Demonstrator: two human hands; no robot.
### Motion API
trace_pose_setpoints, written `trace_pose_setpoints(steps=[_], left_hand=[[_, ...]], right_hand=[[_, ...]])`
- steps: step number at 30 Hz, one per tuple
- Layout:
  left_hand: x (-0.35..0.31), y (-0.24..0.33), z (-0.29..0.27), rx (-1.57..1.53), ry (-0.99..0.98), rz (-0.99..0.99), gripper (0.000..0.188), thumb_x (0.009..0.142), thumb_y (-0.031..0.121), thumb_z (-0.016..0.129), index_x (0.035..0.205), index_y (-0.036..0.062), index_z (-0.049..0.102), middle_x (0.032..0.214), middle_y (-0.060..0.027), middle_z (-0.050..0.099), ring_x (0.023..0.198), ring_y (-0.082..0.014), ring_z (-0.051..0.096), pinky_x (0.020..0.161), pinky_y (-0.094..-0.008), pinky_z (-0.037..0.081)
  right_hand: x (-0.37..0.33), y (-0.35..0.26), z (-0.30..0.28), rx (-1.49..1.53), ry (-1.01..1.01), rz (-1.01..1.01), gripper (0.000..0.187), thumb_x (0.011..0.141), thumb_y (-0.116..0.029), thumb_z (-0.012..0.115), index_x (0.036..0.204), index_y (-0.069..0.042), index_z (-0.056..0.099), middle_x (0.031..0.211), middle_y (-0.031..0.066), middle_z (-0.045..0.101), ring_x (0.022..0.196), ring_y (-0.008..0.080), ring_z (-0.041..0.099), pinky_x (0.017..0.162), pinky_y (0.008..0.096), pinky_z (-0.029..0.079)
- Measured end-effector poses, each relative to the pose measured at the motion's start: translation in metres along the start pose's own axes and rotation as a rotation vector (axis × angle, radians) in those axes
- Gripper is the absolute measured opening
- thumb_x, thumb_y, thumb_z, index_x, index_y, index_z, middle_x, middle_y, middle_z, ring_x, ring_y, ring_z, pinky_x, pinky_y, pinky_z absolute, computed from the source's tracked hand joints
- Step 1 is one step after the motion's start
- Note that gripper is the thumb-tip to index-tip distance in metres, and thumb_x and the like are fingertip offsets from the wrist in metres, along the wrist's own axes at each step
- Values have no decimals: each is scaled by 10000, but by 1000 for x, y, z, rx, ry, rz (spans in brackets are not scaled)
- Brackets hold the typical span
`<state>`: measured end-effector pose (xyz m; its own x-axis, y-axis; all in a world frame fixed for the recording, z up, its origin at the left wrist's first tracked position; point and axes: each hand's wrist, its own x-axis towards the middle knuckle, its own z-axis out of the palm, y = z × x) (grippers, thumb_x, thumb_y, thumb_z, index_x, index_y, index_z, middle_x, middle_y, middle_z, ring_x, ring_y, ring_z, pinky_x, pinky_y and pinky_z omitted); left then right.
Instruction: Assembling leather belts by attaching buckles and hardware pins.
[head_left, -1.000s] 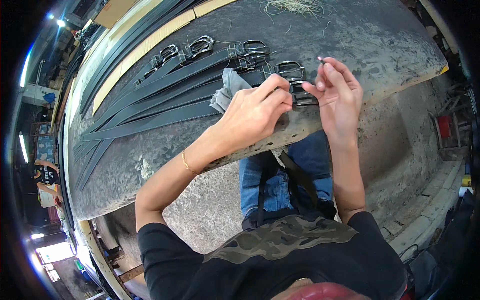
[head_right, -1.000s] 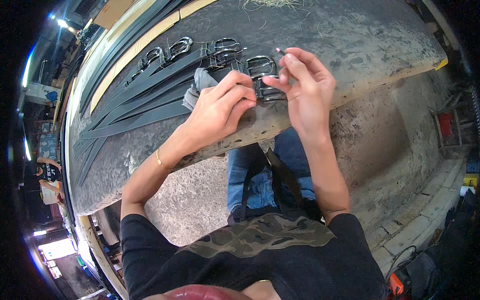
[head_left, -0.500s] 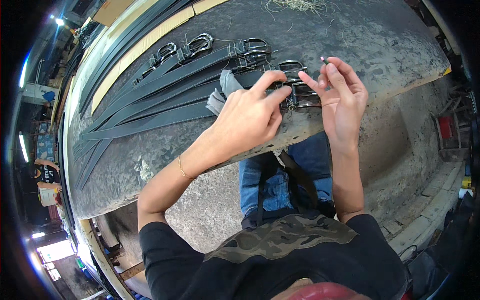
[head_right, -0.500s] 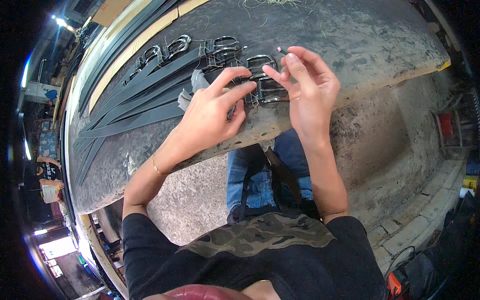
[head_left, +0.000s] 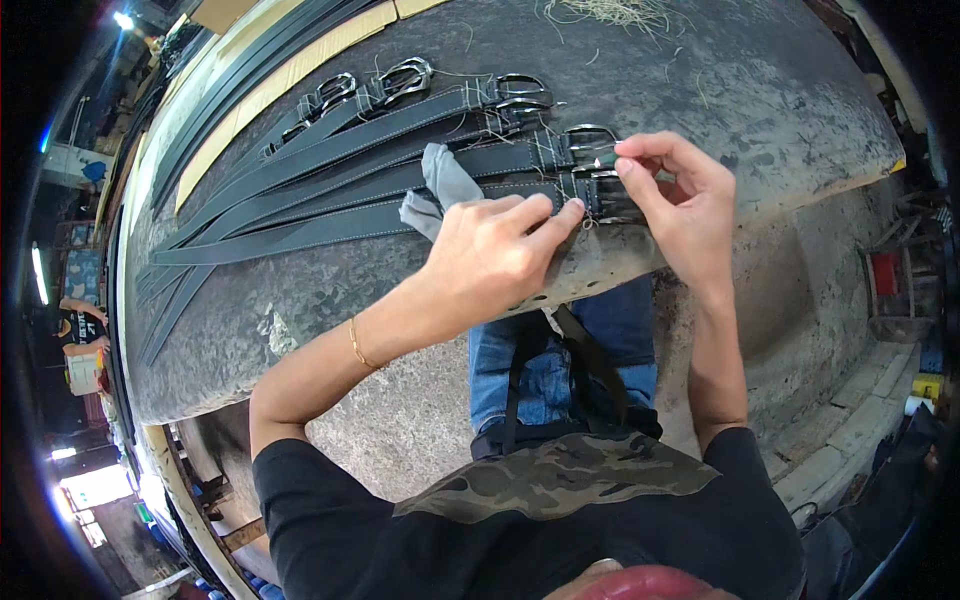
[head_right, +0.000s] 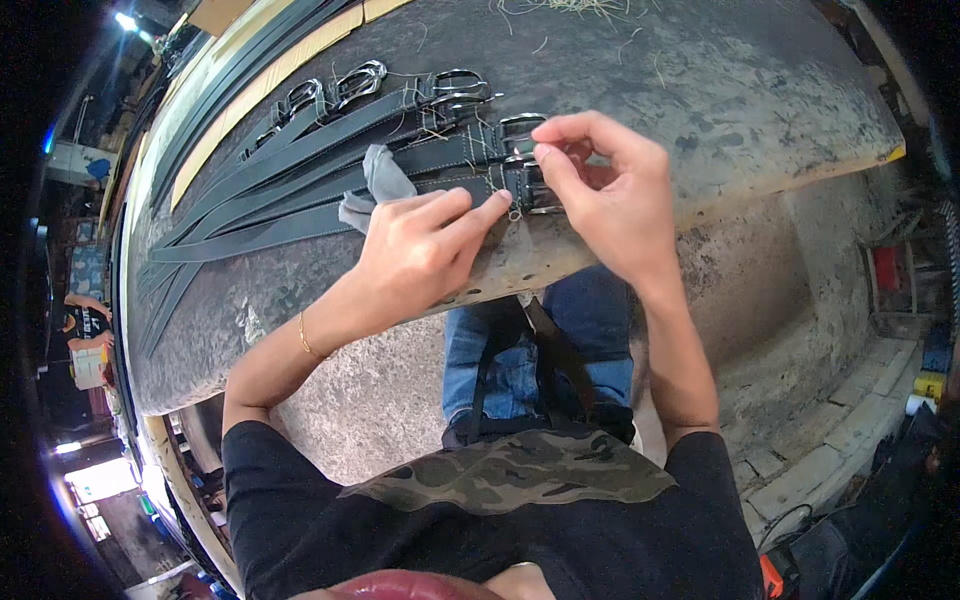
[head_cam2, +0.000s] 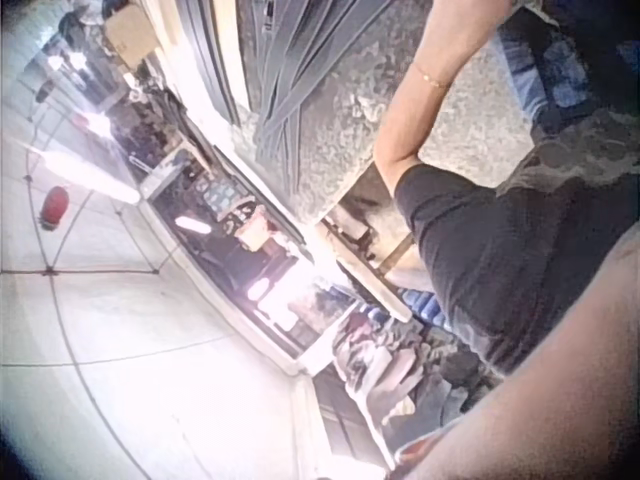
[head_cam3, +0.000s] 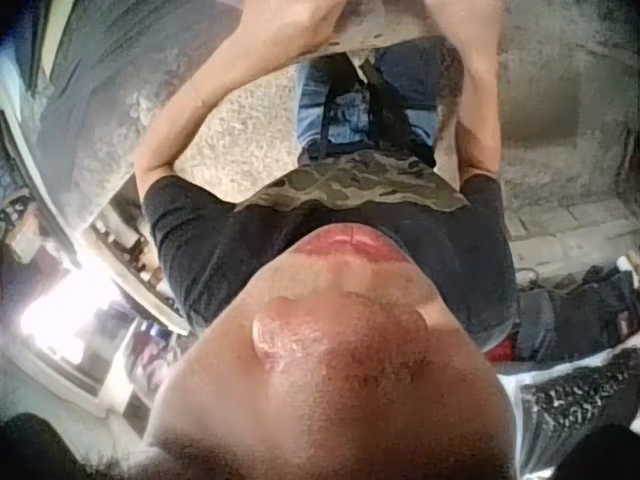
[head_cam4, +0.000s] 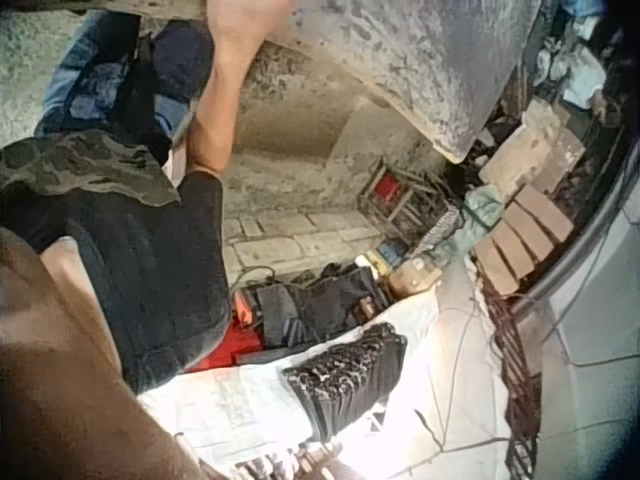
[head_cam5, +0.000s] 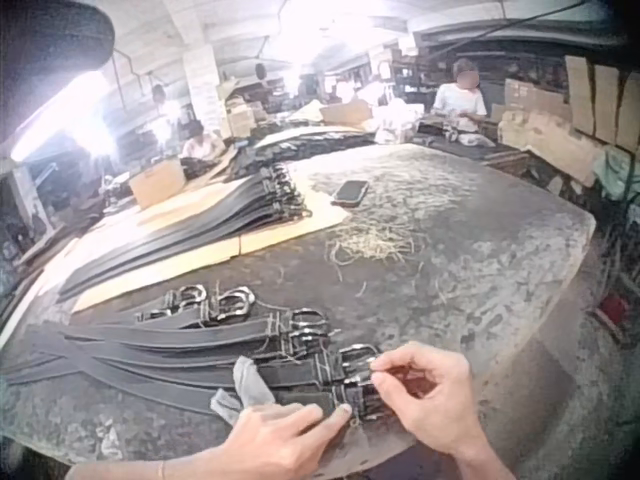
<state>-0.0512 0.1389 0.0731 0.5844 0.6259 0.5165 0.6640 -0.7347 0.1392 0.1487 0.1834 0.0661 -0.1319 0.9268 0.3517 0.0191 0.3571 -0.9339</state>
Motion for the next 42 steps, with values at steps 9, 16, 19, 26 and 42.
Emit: trace_pose_setpoints(steps=[9,16,19,26,42], left_hand=[[-10,-1,9,-9,16,-59,446,648,43,672,1094,21,651,650,-18,502,545,-161,559,461,-309,466],[-11,1,9,43,16,-51,384,679,111,642,1051,17,663,670,3,497,572,-121,547,457,-274,449],[-12,2,10,56,15,-68,375,669,104,648,1032,12,671,663,4,490,570,-114,545,456,-266,445],[-11,4,13,70,32,-81,363,656,103,659,1004,5,687,653,5,476,567,-108,540,455,-258,440],[-10,5,14,74,23,-70,380,640,94,660,1005,-6,692,652,-2,489,564,-114,545,464,-256,453]], right_hand=[[39,5,16,-220,-429,-242,140,826,49,644,942,-8,697,843,27,659,666,52,579,526,189,425],[40,7,17,-241,-453,-212,190,787,119,636,924,11,712,834,37,644,584,28,478,502,190,351],[40,6,17,-239,-471,-188,198,780,134,633,923,21,710,836,41,644,589,24,479,498,186,345],[41,10,16,-247,-500,-188,216,766,141,636,914,8,719,822,40,646,591,26,482,488,187,337],[42,7,17,-292,-498,-209,217,749,129,653,899,-8,728,809,31,648,579,29,473,475,190,326]])
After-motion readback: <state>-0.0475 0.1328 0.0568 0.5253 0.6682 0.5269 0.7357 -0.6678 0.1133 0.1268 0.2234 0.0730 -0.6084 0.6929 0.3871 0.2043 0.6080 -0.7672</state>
